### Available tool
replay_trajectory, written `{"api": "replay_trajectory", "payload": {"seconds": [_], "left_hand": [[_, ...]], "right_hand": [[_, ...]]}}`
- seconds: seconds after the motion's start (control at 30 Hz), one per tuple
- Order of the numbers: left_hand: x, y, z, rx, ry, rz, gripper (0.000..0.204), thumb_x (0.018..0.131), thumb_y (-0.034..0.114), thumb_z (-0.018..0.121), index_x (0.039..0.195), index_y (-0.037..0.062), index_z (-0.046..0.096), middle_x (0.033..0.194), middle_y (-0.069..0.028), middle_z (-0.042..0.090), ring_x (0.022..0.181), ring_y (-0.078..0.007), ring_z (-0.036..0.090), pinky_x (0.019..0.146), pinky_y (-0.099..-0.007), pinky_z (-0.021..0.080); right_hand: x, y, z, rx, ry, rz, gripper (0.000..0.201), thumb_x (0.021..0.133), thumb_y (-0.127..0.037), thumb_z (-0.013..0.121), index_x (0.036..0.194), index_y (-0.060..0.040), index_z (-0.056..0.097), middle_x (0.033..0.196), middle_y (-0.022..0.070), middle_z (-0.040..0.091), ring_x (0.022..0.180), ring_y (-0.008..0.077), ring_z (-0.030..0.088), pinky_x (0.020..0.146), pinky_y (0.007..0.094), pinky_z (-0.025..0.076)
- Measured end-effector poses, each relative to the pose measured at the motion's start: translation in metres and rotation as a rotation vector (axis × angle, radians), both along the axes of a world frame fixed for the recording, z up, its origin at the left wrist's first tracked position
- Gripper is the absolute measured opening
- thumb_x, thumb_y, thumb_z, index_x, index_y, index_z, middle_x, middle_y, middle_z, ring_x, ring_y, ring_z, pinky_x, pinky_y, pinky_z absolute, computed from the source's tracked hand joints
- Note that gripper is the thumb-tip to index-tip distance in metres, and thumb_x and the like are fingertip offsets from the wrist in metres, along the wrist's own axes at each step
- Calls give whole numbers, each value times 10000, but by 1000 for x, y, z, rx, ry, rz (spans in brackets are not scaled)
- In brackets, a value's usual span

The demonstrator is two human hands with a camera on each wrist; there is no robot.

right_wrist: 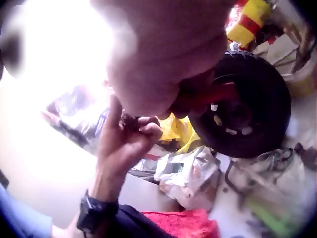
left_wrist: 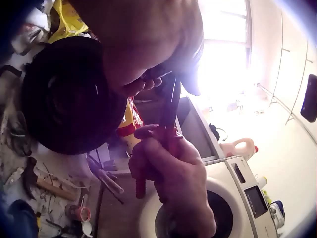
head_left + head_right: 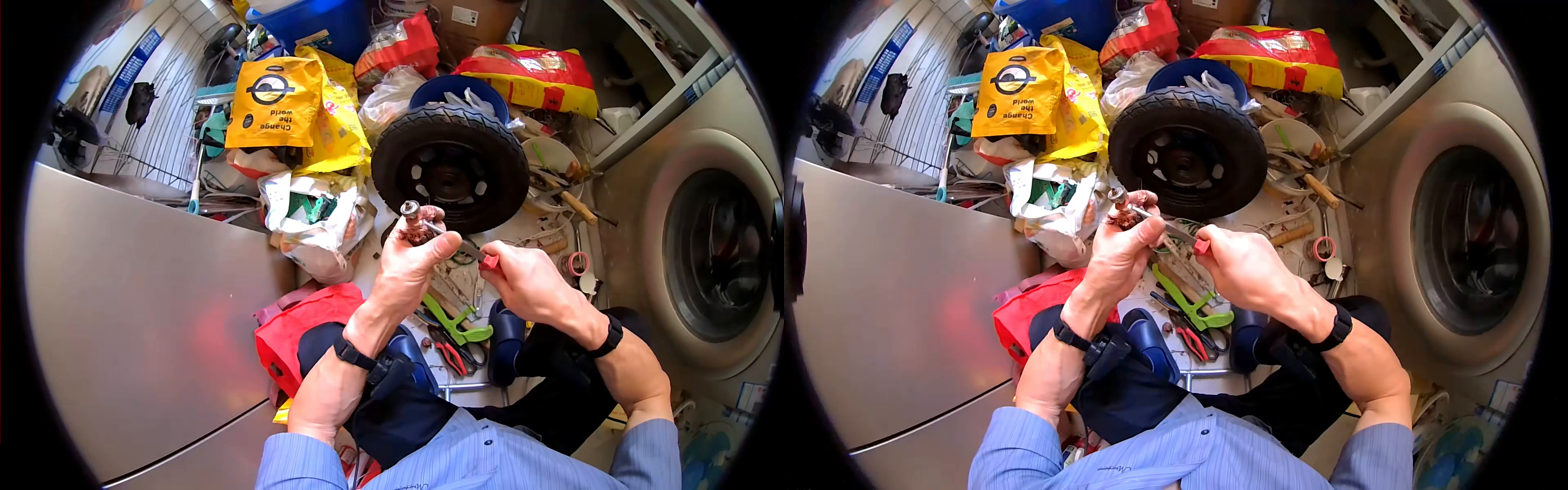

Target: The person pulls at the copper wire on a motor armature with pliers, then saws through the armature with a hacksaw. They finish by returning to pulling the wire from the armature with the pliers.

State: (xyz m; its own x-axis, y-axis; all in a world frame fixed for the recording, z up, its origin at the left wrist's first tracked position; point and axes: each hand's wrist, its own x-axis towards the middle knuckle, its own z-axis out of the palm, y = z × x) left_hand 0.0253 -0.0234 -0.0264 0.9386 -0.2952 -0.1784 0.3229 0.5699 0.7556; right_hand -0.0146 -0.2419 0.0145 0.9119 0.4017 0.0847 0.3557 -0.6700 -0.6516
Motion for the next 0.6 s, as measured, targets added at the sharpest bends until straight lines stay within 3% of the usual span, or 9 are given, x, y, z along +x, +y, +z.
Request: {"api": "replay_trajectory", "payload": {"seconds": [0.13, 0.2, 0.23, 0.3, 0.33, 0.37, 0.43, 0.6], "left_hand": [[0, 2, 1, -53, 17, 4, 461, 887, 49, 842, 1281, 46, 604, 999, -1, 648, 837, -99, 619, 748, -247, 500], [1, 3, 7, -18, -4, 15, 455, 891, 43, 836, 1282, 47, 603, 982, 3, 649, 826, -97, 619, 742, -244, 500], [3, 4, 11, 13, -18, 12, 403, 877, 25, 842, 1210, 58, 617, 947, 15, 651, 825, -86, 615, 752, -244, 500], [5, 9, 13, 41, -35, 18, 357, 863, 7, 849, 1139, 70, 631, 913, 26, 653, 824, -75, 611, 763, -243, 501], [7, 11, 11, 32, -48, -16, 327, 861, 15, 853, 1102, 74, 639, 897, 31, 651, 799, -73, 601, 743, -237, 490], [7, 14, 11, 26, -61, -53, 298, 859, 23, 856, 1064, 78, 647, 881, 35, 649, 773, -70, 590, 724, -230, 480], [6, 20, 19, 1, -19, -62, 283, 861, 29, 856, 1050, 80, 653, 882, 34, 650, 761, -67, 580, 712, -225, 472], [2, 26, 17, -46, 47, -62, 265, 867, 30, 850, 1040, 83, 657, 882, 36, 651, 761, -60, 575, 697, -217, 460]], "right_hand": [[1, 6, -5, -62, -129, -31, 145, 951, -117, 682, 1030, -22, 608, 867, 211, 702, 836, 418, 695, 706, 486, 552], [1, 8, 2, 79, 106, -53, 173, 950, -112, 693, 1073, -16, 617, 861, 192, 707, 810, 377, 705, 716, 433, 556], [2, 10, 5, 74, 105, -52, 173, 950, -112, 693, 1073, -16, 617, 861, 192, 707, 810, 377, 705, 716, 433, 556], [2, 18, 10, 222, 438, -89, 200, 954, -111, 696, 1113, -11, 628, 832, 149, 695, 758, 260, 683, 716, 376, 539], [1, 20, 7, 322, 547, -125, 194, 966, -111, 684, 1117, 3, 637, 798, 94, 664, 742, 149, 615, 707, 333, 518], [1, 22, 9, 321, 546, -122, 194, 966, -111, 684, 1117, 3, 637, 798, 94, 664, 742, 149, 615, 707, 333, 518], [1, 26, 15, 483, 750, -131, 142, 1023, -147, 664, 1102, -40, 615, 781, 0, 625, 690, 83, 583, 627, 269, 491], [6, 26, 19, 436, 772, -76, 142, 1033, -155, 648, 1099, -33, 616, 792, 18, 646, 654, 90, 580, 591, 276, 485]]}}
